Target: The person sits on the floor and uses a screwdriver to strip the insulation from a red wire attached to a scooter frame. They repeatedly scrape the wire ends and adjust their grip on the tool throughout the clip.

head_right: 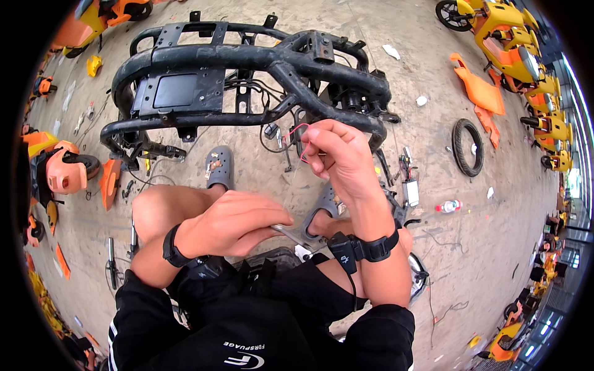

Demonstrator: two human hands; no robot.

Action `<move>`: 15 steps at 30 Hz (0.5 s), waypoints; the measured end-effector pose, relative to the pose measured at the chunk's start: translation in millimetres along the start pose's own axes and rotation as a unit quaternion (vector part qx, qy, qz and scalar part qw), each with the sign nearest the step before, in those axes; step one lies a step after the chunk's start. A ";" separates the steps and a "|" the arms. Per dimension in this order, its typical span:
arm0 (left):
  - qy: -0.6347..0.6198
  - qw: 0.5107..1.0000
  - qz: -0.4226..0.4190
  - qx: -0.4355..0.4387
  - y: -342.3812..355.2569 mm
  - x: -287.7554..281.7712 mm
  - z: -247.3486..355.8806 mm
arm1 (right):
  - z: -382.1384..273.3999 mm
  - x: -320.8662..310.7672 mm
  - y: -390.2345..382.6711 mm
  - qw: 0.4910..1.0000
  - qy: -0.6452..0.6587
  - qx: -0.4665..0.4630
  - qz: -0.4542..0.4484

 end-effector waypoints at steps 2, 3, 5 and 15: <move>-0.033 0.997 0.034 -0.059 0.5 -2.1 6.5 | 2.2 -7.6 0.0 0.995 0.080 -0.029 -0.053; -0.050 0.993 0.051 -0.090 0.5 -3.1 9.7 | 2.3 -9.9 -0.1 0.990 0.110 -0.051 -0.068; -0.113 0.973 0.112 -0.169 0.9 -3.3 13.7 | -1.5 -8.9 -3.4 0.983 0.141 -0.075 -0.091; -0.303 0.894 0.223 -0.243 -3.8 -2.2 4.6 | 6.0 1.8 -3.5 0.947 0.288 0.022 -0.140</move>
Point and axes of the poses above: each hand's wrist, its own y-axis towards the middle knuckle, its own x-axis out of the palm, z = x × y, the point moved 1 cm from there along y, towards the middle knuckle, and after that the axes turned 12 degrees about x, right-handed, at the moved point
